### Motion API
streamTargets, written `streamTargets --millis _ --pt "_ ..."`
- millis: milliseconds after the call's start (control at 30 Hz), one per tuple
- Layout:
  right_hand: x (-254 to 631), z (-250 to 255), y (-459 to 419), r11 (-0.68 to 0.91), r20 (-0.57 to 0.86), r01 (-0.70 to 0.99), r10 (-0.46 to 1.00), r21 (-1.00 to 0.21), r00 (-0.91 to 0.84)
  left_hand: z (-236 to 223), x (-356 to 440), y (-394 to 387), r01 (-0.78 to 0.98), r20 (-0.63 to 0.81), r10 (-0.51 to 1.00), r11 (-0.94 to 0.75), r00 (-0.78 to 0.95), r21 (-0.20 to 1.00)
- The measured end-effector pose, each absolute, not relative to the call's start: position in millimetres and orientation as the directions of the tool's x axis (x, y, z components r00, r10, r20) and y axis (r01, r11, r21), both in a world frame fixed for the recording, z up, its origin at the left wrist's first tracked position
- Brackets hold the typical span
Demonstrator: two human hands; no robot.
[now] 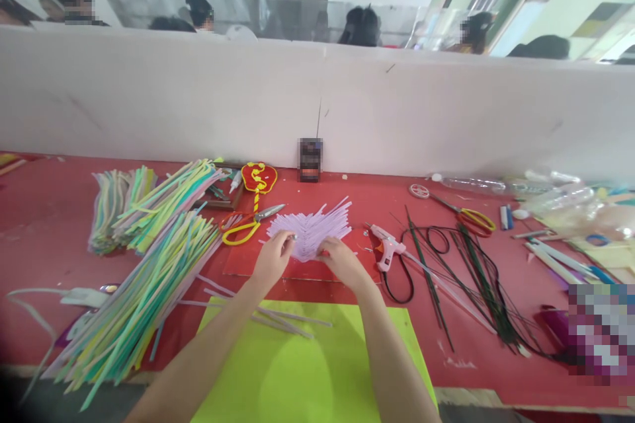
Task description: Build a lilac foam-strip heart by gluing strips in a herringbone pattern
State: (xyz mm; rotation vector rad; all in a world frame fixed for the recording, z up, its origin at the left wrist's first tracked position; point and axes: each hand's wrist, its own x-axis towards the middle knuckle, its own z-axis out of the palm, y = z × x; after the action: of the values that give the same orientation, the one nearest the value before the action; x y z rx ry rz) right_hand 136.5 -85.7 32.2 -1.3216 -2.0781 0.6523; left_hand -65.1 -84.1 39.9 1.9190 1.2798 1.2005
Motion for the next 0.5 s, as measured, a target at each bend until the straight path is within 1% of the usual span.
streamTargets --millis 33,100,133,200,267,333,367,433,500 --pt "138.7 37.4 -83.3 0.385 0.25 0.624 0.922 -0.68 -0.296 41.0 -62.9 -89.2 0.426 0.399 0.912 -0.398 0.093 0.812" --pt "141.3 46.0 -78.9 0.385 0.368 0.594 0.917 -0.706 -0.156 41.3 -56.1 -97.5 0.39 0.402 0.915 -0.387 0.047 0.836" --pt "141.2 48.4 -77.3 0.388 0.422 0.579 0.903 -0.717 -0.082 40.3 -51.7 -99.8 0.351 0.38 0.924 -0.371 0.045 0.86" --pt "138.7 48.6 -76.3 0.394 0.489 0.557 0.872 -0.731 0.026 36.3 -42.2 -99.9 0.245 0.284 0.957 -0.289 0.054 0.926" --pt "134.1 43.0 -78.2 0.393 0.495 0.543 0.867 -0.742 0.049 31.3 -34.5 -94.8 0.066 0.162 0.984 -0.167 0.069 0.984" --pt "129.0 35.0 -81.7 0.378 0.451 0.53 0.892 -0.759 0.009 27.3 -30.8 -87.8 -0.167 0.069 0.994 -0.054 0.086 0.984" --pt "126.5 31.6 -83.6 0.371 0.427 0.52 0.904 -0.769 -0.013 26.1 -30.6 -84.7 -0.24 0.032 0.994 -0.007 0.102 0.971" --pt "121.5 27.5 -86.4 0.366 0.407 0.497 0.913 -0.787 -0.029 25.1 -32.2 -80.3 -0.316 -0.025 0.994 0.059 0.11 0.947" --pt "116.2 27.3 -87.7 0.367 0.434 0.472 0.9 -0.801 0.036 25.2 -34.8 -78.7 -0.356 -0.065 0.994 0.092 0.087 0.93"
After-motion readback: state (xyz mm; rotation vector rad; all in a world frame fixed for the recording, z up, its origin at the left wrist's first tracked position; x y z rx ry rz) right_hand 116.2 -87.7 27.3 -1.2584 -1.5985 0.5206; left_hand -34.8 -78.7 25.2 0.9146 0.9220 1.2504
